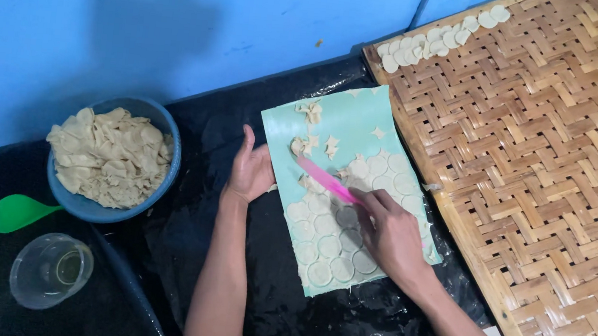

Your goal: Arranging small circular pieces of dough onto a woven bamboo drying tray.

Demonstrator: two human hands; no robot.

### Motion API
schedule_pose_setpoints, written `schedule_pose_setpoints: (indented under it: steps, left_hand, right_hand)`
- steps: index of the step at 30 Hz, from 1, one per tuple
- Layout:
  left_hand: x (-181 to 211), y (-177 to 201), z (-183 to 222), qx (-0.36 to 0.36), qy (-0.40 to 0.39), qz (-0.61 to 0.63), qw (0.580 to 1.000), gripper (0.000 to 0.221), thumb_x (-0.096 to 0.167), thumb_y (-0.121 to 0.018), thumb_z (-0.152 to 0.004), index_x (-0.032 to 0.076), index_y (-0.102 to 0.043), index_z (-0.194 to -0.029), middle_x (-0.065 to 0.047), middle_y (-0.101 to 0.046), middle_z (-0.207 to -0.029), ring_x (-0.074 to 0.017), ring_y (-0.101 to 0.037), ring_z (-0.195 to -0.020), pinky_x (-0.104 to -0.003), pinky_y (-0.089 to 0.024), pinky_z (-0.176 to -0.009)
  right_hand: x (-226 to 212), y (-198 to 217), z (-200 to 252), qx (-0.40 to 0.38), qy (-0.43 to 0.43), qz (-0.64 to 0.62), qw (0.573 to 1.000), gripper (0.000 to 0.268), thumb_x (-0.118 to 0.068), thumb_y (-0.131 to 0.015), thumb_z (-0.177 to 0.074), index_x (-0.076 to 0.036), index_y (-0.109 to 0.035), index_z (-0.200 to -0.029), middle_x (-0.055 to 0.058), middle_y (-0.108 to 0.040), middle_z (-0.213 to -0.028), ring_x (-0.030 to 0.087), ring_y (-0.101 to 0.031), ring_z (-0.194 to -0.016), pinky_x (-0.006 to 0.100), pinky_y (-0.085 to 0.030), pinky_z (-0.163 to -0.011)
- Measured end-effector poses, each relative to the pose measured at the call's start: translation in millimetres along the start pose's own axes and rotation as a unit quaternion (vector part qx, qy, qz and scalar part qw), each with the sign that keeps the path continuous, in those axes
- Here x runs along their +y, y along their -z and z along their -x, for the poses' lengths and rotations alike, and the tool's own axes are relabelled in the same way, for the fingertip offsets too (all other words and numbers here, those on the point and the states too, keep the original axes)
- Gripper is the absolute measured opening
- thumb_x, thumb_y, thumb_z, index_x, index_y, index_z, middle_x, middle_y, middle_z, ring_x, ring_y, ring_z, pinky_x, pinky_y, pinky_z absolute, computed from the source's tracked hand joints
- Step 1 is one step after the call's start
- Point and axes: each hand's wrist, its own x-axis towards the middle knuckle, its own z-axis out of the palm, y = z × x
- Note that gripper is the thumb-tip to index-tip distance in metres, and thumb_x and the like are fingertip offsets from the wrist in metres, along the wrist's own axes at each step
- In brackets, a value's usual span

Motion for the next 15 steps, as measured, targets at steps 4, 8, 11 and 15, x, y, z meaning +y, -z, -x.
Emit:
schedule_pose_setpoints:
  steps: [4, 8, 11, 15]
  left_hand:
    - [12, -17, 1, 0.08, -0.024, -0.03, 0.996, 0.114, 0.084, -0.032, -0.089, -0.01, -0.036, -0.154, -0.026, -0.047, -0.156, -0.0358, -0.049, -0.143, -0.051, -0.037, -0.119]
    - [18, -15, 1, 0.19, -0.049, 0.057, 0.979, 0.112, 0.082, -0.032, -0.089, -0.008, -0.032, -0.155, -0.029, -0.048, -0.154, -0.041, -0.045, -0.143, -0.054, -0.029, -0.121]
    - [22, -18, -5, 0.277, -0.044, 0.154, 0.947, 0.112, 0.08, -0.035, -0.09, -0.009, -0.024, -0.157, -0.029, -0.04, -0.158, -0.0411, -0.038, -0.148, -0.056, -0.022, -0.121]
    - [16, -16, -11, 0.352, -0.091, 0.28, 0.889, 0.112, 0.077, -0.038, -0.092, -0.007, -0.008, -0.159, -0.026, -0.032, -0.163, -0.0394, -0.03, -0.151, -0.059, -0.018, -0.122]
  right_hand:
    - [2, 10, 7, 0.009, -0.023, -0.029, 0.999, 0.032, -0.011, -0.068, -0.091, -0.011, -0.072, -0.122, 0.01, -0.071, -0.099, 0.031, -0.071, -0.066, 0.042, -0.056, -0.058]
    - [0, 10, 18, 0.005, -0.046, -0.045, 0.998, 0.029, -0.012, -0.069, -0.091, -0.01, -0.073, -0.12, 0.011, -0.072, -0.098, 0.028, -0.072, -0.064, 0.039, -0.057, -0.059]
    - [-7, 7, 23, -0.017, -0.057, -0.074, 0.996, 0.029, -0.01, -0.068, -0.091, -0.009, -0.073, -0.119, 0.011, -0.073, -0.097, 0.025, -0.071, -0.061, 0.039, -0.057, -0.058]
    - [-19, 1, 29, -0.124, -0.162, -0.149, 0.968, 0.036, -0.008, -0.068, -0.091, -0.01, -0.07, -0.127, 0.012, -0.076, -0.083, 0.025, -0.069, -0.061, 0.04, -0.055, -0.058]
